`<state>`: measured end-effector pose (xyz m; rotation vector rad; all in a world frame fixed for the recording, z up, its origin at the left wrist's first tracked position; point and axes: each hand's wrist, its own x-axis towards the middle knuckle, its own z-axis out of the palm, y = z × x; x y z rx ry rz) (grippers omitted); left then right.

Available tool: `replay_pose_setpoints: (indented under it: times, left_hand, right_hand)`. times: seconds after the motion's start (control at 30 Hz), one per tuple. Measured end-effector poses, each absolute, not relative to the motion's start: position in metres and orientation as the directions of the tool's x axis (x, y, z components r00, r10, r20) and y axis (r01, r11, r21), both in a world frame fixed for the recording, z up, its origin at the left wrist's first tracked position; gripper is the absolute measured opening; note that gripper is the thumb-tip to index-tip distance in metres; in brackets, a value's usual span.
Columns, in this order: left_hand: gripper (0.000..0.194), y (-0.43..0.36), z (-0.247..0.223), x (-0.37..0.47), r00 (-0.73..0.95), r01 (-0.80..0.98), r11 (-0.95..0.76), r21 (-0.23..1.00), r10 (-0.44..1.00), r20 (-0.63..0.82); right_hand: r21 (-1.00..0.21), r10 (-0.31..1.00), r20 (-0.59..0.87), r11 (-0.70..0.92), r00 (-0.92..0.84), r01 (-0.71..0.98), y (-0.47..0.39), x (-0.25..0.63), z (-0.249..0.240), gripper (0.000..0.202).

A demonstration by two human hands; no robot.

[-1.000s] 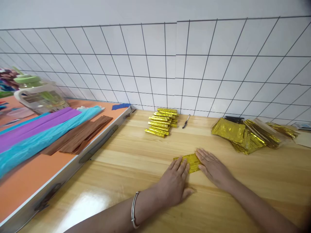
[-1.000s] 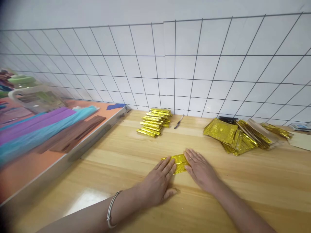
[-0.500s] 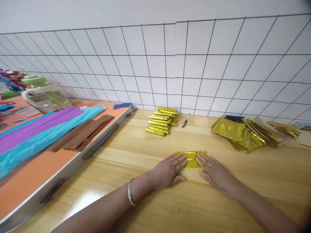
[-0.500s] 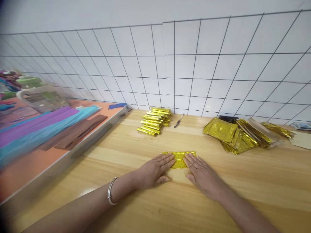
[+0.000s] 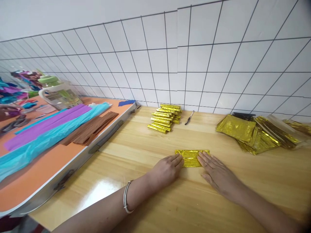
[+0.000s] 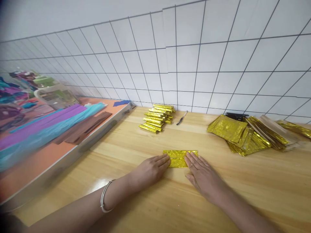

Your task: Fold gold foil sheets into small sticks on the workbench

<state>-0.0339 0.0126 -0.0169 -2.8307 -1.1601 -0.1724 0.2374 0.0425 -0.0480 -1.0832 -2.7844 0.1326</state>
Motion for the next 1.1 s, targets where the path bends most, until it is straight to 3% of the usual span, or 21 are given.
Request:
replay_pose_setpoints:
  times: [0.27,0.4,0.5,0.73,0.9,1.1]
  left_hand:
    - [0.027,-0.016,-0.005,-0.009,0.648,0.759,-0.651,0.000,0.756,0.099]
    - [0.032,-0.031,-0.006,-0.001,0.689,0.721,-0.693,0.001,0.716,0.111]
    - [0.037,-0.034,-0.003,0.002,0.715,0.689,-0.723,0.044,0.689,0.118]
    - [0.038,-0.010,0.009,-0.011,0.805,0.550,-0.795,0.256,0.586,0.089]
    - [0.039,0.018,-0.013,-0.030,0.848,0.482,-0.853,0.198,0.512,0.140]
    - [0.051,0.028,-0.024,-0.035,0.846,0.487,-0.842,0.231,0.520,0.114]
  right_hand:
    - [-0.295,0.629,0.080,0.756,-0.773,0.584,0.067,0.242,-0.027,0.044]
    - [-0.243,0.762,0.168,0.647,-0.626,0.722,0.068,0.225,-0.029,0.041]
    - [-0.233,0.783,0.183,0.622,-0.595,0.747,0.066,0.210,-0.036,0.045]
    - [-0.300,0.661,0.143,0.738,-0.737,0.604,0.097,0.195,-0.031,0.045]
    - [-0.343,0.564,0.165,0.802,-0.809,0.489,0.115,0.192,-0.029,0.045]
    - [-0.265,0.575,0.141,0.806,-0.806,0.529,0.115,0.190,-0.036,0.049]
